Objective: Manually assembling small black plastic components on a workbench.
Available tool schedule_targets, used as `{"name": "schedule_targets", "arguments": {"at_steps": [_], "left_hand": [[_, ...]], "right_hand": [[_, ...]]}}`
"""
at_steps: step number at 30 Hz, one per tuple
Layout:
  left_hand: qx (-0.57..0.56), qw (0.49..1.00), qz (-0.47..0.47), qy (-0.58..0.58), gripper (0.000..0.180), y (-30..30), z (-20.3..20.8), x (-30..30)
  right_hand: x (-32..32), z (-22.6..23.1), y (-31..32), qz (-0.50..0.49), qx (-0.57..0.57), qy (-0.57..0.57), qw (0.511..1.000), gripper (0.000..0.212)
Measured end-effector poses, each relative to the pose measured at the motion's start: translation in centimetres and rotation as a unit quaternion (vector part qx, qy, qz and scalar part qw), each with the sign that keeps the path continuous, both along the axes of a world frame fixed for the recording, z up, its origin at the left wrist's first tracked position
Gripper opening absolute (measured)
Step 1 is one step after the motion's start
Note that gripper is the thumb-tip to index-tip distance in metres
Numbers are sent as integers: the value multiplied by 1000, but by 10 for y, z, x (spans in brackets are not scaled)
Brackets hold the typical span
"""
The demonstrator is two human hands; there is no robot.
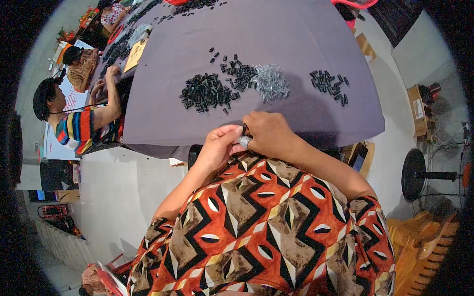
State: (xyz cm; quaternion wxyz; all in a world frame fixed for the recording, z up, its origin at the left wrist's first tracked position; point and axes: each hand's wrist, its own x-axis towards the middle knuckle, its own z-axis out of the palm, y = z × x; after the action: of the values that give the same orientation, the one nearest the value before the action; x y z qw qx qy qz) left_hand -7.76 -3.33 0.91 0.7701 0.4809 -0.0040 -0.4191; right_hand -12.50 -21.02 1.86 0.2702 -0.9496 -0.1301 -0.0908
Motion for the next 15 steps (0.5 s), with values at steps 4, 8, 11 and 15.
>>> {"name": "schedule_targets", "arguments": {"at_steps": [4, 8, 11, 15], "left_hand": [[-7, 998, -48, 33, 18, 3, 1, 5], [31, 998, -58, -8, 20, 1, -8, 2], [73, 996, -35, -27, 20, -3, -11, -5], [78, 996, 3, -35, 19, -2, -15, -10]], "right_hand": [[-2, 1, -1, -6, 32, -15, 999, 24], [-7, -3, -3, -1, 27, -13, 1000, 20], [-7, -14, -4, 14, 13, -16, 1000, 19], [-6, -16, -1, 46, -16, -26, 999, 23]]}}
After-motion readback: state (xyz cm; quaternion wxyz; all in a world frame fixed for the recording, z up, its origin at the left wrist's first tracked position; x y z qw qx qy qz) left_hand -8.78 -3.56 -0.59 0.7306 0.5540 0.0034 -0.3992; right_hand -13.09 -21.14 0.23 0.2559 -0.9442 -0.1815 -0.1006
